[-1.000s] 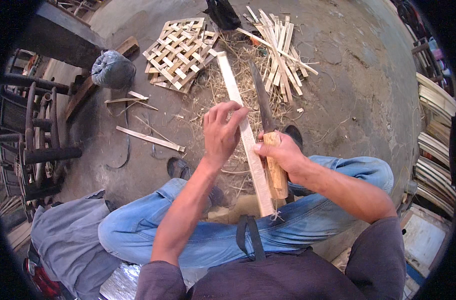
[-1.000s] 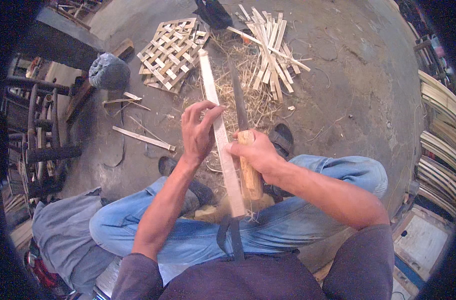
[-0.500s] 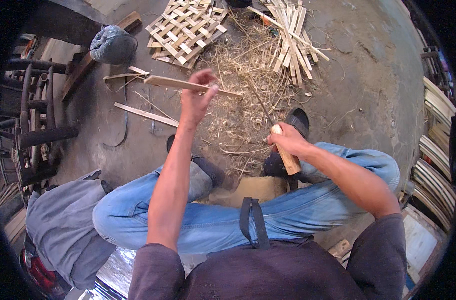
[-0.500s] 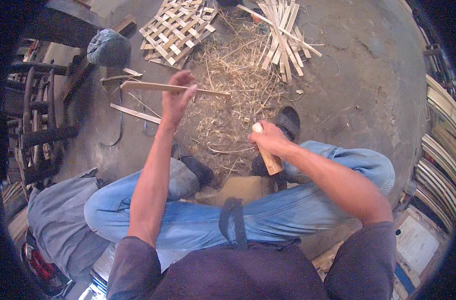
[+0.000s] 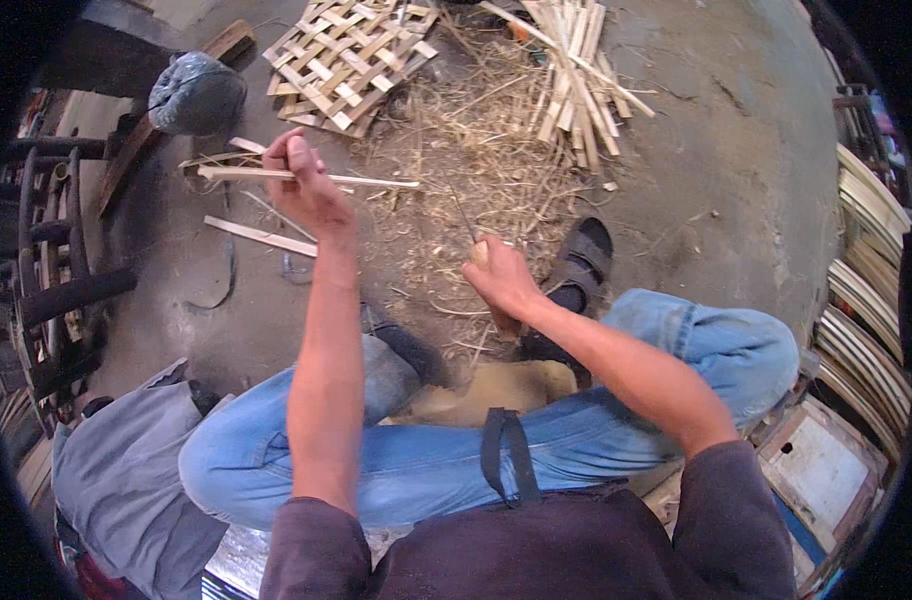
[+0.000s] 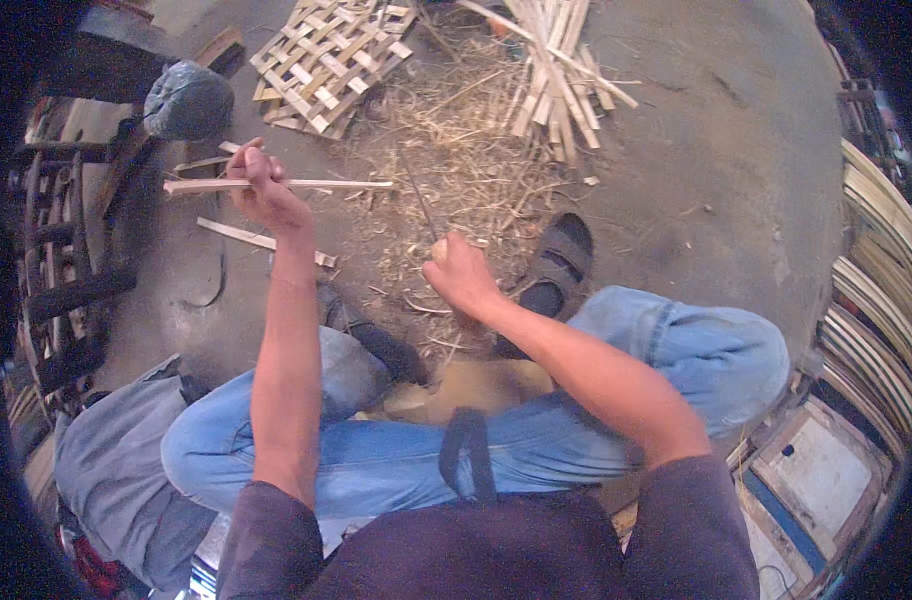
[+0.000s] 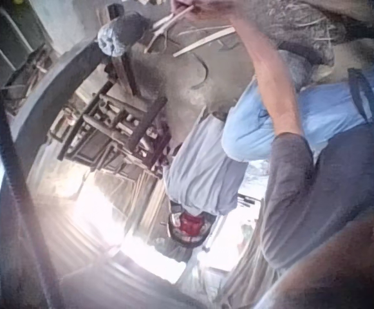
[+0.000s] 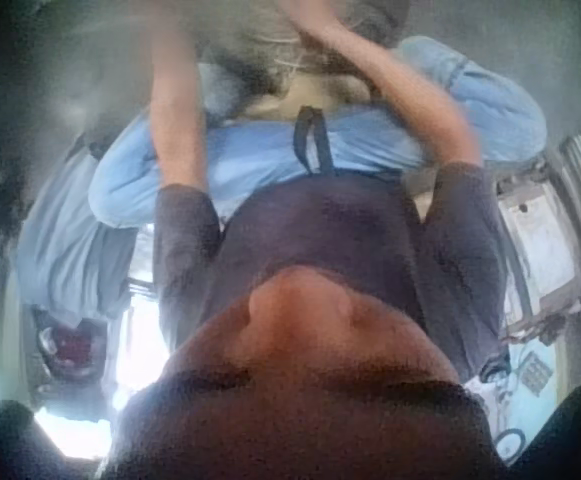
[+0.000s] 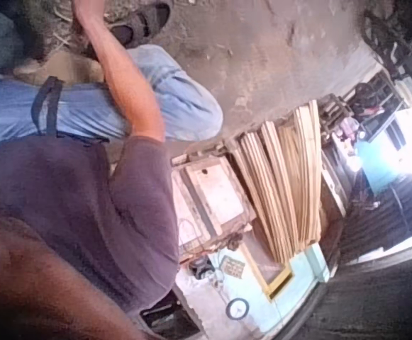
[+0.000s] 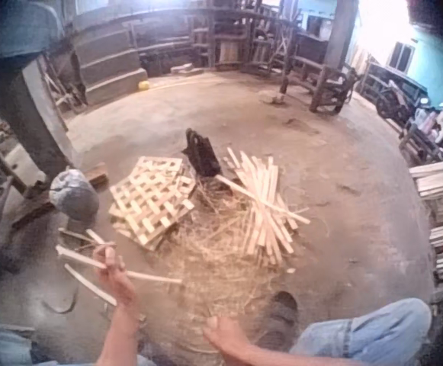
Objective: The person sits on the floor and uses a large knife to shave and shape a thin wooden stick. They repeatedly scrape the blade along the wood to remove thin layers, occasionally pausing to inspect the stick before continuing.
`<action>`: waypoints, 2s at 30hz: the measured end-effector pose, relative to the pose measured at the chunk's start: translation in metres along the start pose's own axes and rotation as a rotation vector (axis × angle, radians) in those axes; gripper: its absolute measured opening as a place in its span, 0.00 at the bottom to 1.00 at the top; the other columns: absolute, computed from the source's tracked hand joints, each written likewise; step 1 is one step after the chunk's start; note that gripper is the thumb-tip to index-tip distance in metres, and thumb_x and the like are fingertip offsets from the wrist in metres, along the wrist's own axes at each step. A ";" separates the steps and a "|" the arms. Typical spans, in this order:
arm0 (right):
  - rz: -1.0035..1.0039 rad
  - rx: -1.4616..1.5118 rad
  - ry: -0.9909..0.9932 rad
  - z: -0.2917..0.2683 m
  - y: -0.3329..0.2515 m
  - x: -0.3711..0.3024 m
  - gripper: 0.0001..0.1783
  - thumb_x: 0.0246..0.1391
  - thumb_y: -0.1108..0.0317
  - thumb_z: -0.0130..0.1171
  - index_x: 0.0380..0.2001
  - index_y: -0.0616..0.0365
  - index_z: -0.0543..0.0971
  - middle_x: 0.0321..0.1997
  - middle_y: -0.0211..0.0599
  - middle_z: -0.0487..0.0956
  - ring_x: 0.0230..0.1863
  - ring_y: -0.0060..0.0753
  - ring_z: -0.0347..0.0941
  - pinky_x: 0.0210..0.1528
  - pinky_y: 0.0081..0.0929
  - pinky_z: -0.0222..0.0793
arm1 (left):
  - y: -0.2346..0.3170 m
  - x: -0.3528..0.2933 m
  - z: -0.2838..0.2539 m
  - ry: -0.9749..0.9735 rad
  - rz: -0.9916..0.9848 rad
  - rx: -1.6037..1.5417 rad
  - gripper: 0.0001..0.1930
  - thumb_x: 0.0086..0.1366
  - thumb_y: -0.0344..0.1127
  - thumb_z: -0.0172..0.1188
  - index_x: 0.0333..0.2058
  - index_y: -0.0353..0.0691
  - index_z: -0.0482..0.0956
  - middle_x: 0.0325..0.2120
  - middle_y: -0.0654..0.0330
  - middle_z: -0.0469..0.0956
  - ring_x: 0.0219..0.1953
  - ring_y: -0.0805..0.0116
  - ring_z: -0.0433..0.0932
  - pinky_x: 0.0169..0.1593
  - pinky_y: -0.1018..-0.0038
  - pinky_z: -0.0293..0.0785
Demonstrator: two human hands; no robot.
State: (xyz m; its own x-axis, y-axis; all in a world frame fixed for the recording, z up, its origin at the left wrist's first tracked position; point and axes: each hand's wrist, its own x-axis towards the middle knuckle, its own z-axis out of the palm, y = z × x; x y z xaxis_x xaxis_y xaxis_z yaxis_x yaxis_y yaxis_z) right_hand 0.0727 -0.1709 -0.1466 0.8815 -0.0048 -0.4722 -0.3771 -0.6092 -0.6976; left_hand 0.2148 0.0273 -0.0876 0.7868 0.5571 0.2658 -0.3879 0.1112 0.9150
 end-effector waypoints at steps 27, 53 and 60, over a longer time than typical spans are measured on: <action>-0.162 0.093 -0.113 0.064 -0.007 0.048 0.25 0.50 0.62 0.58 0.48 0.67 0.72 0.29 0.60 0.79 0.35 0.60 0.79 0.40 0.47 0.74 | 0.004 0.020 -0.003 0.132 0.084 0.043 0.26 0.72 0.60 0.40 0.23 0.48 0.51 0.13 0.70 0.50 0.14 0.79 0.47 0.18 0.81 0.45; -0.059 1.372 -0.046 -0.049 -0.132 0.020 0.09 0.54 0.70 0.61 0.37 0.62 0.77 0.32 0.35 0.79 0.30 0.30 0.78 0.34 0.31 0.77 | 0.183 -0.071 -0.087 -0.581 -0.849 0.458 0.14 0.70 0.29 0.48 0.53 0.37 0.73 0.41 0.64 0.77 0.44 0.75 0.76 0.48 0.78 0.72; -0.257 0.848 -0.003 -0.039 -0.141 -0.024 0.20 0.50 0.68 0.66 0.44 0.67 0.74 0.36 0.34 0.80 0.34 0.23 0.76 0.37 0.25 0.73 | 0.196 -0.096 -0.074 -0.709 -1.306 -0.056 0.25 0.73 0.51 0.44 0.57 0.37 0.67 0.34 0.63 0.75 0.33 0.75 0.75 0.38 0.75 0.76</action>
State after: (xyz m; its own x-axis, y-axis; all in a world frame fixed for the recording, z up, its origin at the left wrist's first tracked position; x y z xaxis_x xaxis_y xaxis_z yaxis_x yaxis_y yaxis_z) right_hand 0.1159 -0.1163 -0.0160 0.9678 0.0539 -0.2461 -0.2519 0.2019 -0.9465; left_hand 0.0278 0.0570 0.0436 0.6422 -0.4639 -0.6102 0.7548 0.2440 0.6089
